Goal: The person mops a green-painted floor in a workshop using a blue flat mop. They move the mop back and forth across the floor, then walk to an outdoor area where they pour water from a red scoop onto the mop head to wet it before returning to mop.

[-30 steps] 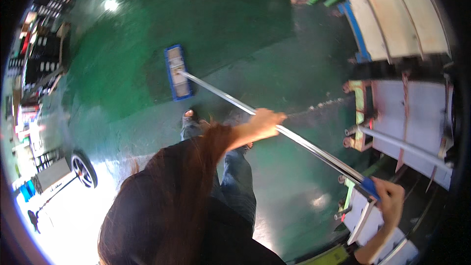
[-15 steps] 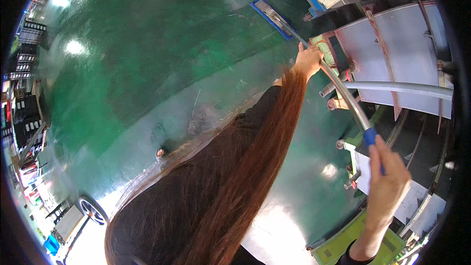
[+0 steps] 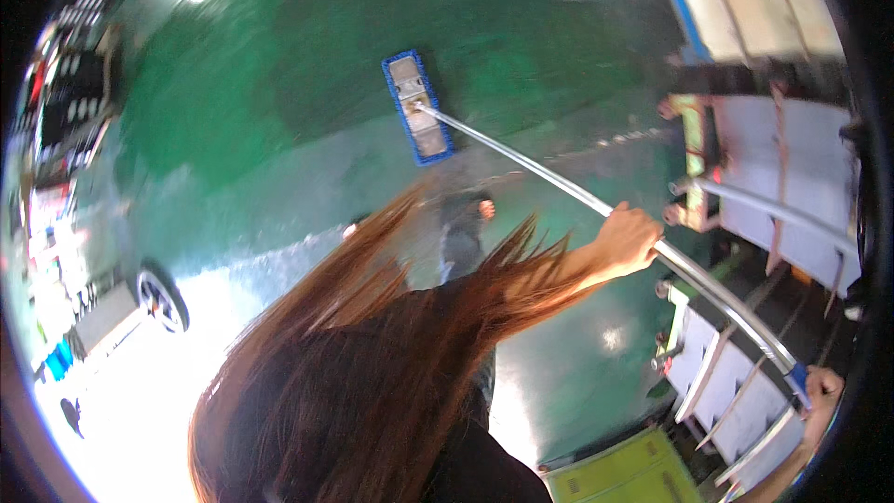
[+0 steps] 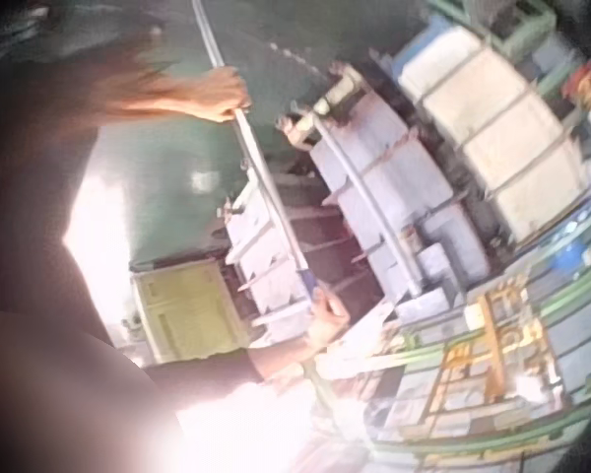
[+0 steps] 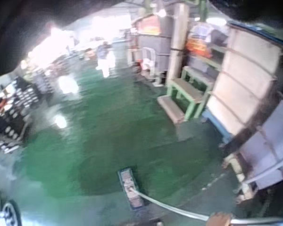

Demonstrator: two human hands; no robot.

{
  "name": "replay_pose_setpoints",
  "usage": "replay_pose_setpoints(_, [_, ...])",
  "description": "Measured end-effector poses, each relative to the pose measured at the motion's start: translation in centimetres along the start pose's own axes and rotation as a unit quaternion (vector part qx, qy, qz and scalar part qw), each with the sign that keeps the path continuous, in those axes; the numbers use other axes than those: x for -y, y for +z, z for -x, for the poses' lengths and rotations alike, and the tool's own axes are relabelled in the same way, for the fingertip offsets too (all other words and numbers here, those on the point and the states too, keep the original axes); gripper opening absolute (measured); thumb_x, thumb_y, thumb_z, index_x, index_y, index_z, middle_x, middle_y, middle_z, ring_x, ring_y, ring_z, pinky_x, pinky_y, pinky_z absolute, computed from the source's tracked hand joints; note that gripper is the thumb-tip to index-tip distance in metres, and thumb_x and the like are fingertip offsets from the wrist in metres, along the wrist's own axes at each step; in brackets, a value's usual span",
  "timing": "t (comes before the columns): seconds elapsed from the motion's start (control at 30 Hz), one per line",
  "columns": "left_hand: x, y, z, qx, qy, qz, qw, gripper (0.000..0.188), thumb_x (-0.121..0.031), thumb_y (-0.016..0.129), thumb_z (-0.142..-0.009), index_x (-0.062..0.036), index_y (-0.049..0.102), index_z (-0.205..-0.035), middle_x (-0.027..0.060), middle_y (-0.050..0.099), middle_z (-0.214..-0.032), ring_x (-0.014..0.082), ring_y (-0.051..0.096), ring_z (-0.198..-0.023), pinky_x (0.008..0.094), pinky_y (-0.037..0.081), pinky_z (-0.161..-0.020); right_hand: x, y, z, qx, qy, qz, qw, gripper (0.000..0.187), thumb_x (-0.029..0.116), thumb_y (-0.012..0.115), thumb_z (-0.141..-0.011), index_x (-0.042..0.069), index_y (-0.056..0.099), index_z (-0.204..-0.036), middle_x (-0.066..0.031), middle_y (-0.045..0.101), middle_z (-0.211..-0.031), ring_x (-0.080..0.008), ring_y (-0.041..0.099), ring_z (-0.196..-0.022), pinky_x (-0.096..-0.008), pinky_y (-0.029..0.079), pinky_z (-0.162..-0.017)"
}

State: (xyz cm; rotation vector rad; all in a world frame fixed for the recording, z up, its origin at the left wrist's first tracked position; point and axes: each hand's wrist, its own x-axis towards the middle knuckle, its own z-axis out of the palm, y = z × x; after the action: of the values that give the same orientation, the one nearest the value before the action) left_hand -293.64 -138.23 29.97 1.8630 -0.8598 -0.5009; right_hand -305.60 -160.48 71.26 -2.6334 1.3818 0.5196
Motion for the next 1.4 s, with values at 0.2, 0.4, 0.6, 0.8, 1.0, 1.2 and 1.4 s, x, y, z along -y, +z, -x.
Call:
replay_pose_setpoints(0.2, [19.5,-13.4,27.6,-0.078,-0.2,-0.093,0.972,0.016,-0.022,0.065,-0.068,-0.0103,0.069,-0.078,0.0097,0.065,-0.077,0.0286,0.063,-0.081,0.0422,0.048,-0.075,18.0,25.1,6.4,0.217,-0.19,-0.115,0.951,0.016,0.009,0.065,-0.077,-0.004,0.069,-0.086,-0.0038,0.063,-0.072,-0.0088,0.055,-0.063,-0.0223,0.041,-0.054])
replay_pose_setpoints(0.4, [36.5,-30.5,61.7,-0.196,-0.562,-0.256,0.762,0.033,-0.021,0.065,-0.075,-0.0145,0.056,-0.106,0.0064,0.06,-0.104,0.0281,0.055,-0.104,0.0534,0.036,-0.094,42.9,53.0,32.1,0.418,-0.31,-0.171,0.837,0.021,0.028,0.058,-0.087,0.011,0.066,-0.095,-0.0074,0.063,-0.069,-0.0175,0.062,-0.064,-0.0357,0.046,-0.056])
replay_pose_setpoints(0.6, [39.8,-36.6,74.3,-0.328,-0.668,-0.213,0.633,0.072,-0.026,0.061,-0.082,-0.0197,0.022,-0.142,0.002,0.018,-0.151,0.0292,0.018,-0.139,0.0672,0.018,-0.101,57.2,65.5,46.6,0.339,-0.491,-0.078,0.798,0.028,0.039,0.049,-0.089,0.017,0.065,-0.097,-0.0179,0.066,-0.087,-0.0374,0.063,-0.086,-0.0478,0.048,-0.074])
replay_pose_setpoints(0.8, [37.3,-31.7,65.1,-0.16,-0.584,-0.291,0.741,0.071,-0.029,0.059,-0.085,-0.0284,0.018,-0.143,0.0026,0.016,-0.151,0.0281,0.014,-0.14,0.0639,0.015,-0.105,48.9,61.1,33.4,0.304,-0.44,-0.131,0.835,0.037,0.041,0.059,-0.083,0.005,0.069,-0.084,-0.0148,0.065,-0.071,-0.0252,0.065,-0.062,-0.0368,0.05,-0.061])
replay_pose_setpoints(1.0, [22.6,-11.1,42.5,-0.017,-0.248,-0.268,0.931,0.066,-0.017,0.055,-0.082,-0.0127,0.026,-0.141,0.0116,0.027,-0.144,0.0348,0.021,-0.136,0.0612,0.02,-0.103,18.8,41.1,15.0,0.229,-0.295,-0.152,0.915,0.038,0.035,0.069,-0.079,-0.003,0.066,-0.07,-0.0058,0.055,-0.056,-0.0117,0.056,-0.052,-0.0265,0.044,-0.049])
replay_pose_setpoints(1.2, [-4.9,12.3,21.6,-0.066,0.14,0.018,0.988,0.064,-0.005,0.055,-0.083,-0.0134,0.027,-0.14,0.0099,0.023,-0.147,0.0355,0.013,-0.138,0.0613,0.009,-0.106,-15.0,13.6,14.6,-0.14,-0.177,0.113,0.968,0.028,0.025,0.065,-0.082,-0.001,0.065,-0.073,-0.0028,0.049,-0.058,-0.0102,0.046,-0.059,-0.0281,0.037,-0.058])
replay_pose_setpoints(1.4, [-16.5,24.9,8.9,-0.031,0.261,0.082,0.961,0.041,-0.005,0.055,-0.085,-0.0128,0.042,-0.123,0.0099,0.039,-0.13,0.0311,0.028,-0.131,0.0591,0.015,-0.107,-25.2,7.2,20.8,-0.236,-0.024,0.091,0.967,0.026,0.024,0.063,-0.087,0.001,0.066,-0.077,-0.0069,0.058,-0.064,-0.0122,0.046,-0.057,-0.0259,0.038,-0.054])
